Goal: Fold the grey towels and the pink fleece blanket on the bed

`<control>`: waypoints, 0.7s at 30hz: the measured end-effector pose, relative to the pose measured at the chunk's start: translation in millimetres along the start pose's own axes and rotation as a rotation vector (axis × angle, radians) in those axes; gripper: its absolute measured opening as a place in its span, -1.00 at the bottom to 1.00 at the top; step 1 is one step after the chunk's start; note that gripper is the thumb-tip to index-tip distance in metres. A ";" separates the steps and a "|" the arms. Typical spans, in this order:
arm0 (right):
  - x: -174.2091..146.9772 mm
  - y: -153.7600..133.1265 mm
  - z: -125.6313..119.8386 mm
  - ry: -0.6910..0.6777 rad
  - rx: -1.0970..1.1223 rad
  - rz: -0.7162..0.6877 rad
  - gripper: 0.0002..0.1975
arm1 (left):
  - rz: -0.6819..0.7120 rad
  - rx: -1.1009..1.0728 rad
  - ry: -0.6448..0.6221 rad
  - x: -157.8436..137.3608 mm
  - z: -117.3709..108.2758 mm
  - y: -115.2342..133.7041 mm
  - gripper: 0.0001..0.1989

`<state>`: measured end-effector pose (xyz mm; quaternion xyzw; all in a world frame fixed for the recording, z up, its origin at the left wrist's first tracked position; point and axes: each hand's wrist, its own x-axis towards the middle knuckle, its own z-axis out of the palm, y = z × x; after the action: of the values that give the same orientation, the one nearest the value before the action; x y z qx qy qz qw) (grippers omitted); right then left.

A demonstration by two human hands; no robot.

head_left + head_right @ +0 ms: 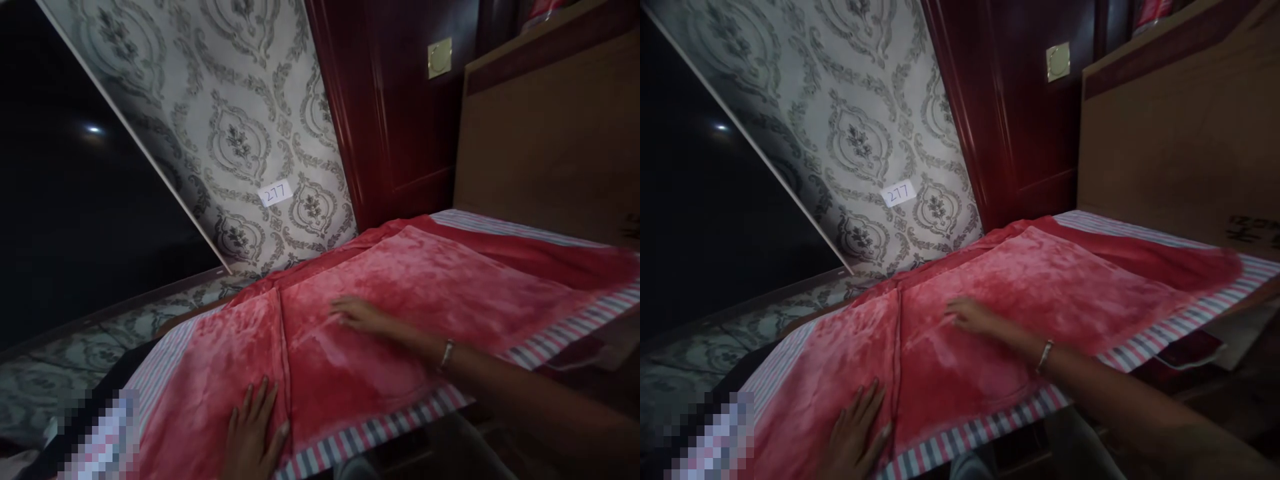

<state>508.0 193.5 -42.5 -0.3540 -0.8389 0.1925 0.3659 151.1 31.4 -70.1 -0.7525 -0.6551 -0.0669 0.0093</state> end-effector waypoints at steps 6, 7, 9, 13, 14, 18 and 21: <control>-51.1 106.3 -114.7 0.320 -0.460 0.473 -0.59 | 0.015 -0.311 -0.021 50.6 -66.4 28.5 -0.42; -60.0 117.9 -130.1 0.362 -0.495 0.528 -0.57 | 0.042 -0.337 -0.005 67.5 -73.4 38.3 -0.41; -75.7 133.8 -154.2 0.416 -0.544 0.615 -0.55 | 0.120 -0.349 -0.007 108.2 -80.9 58.2 -0.41; -89.7 148.9 -179.1 0.427 -0.589 0.742 -0.52 | 0.096 -0.219 -0.086 194.5 -74.3 87.8 -0.39; -89.3 151.8 -182.3 0.418 -0.592 0.766 -0.52 | 0.067 -0.167 -0.113 211.6 -69.1 92.1 -0.38; -77.3 167.9 -192.5 0.372 -0.589 0.854 -0.48 | -0.040 0.039 -0.134 248.4 -35.1 98.7 -0.38; -61.6 187.4 -200.8 0.327 -0.584 0.953 -0.50 | -0.082 0.127 -0.099 252.0 -6.3 96.6 -0.40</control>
<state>773.2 287.6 -48.8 -0.8037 -0.5381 0.0392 0.2510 279.4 265.3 -28.3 -0.7255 -0.6878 0.0117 0.0217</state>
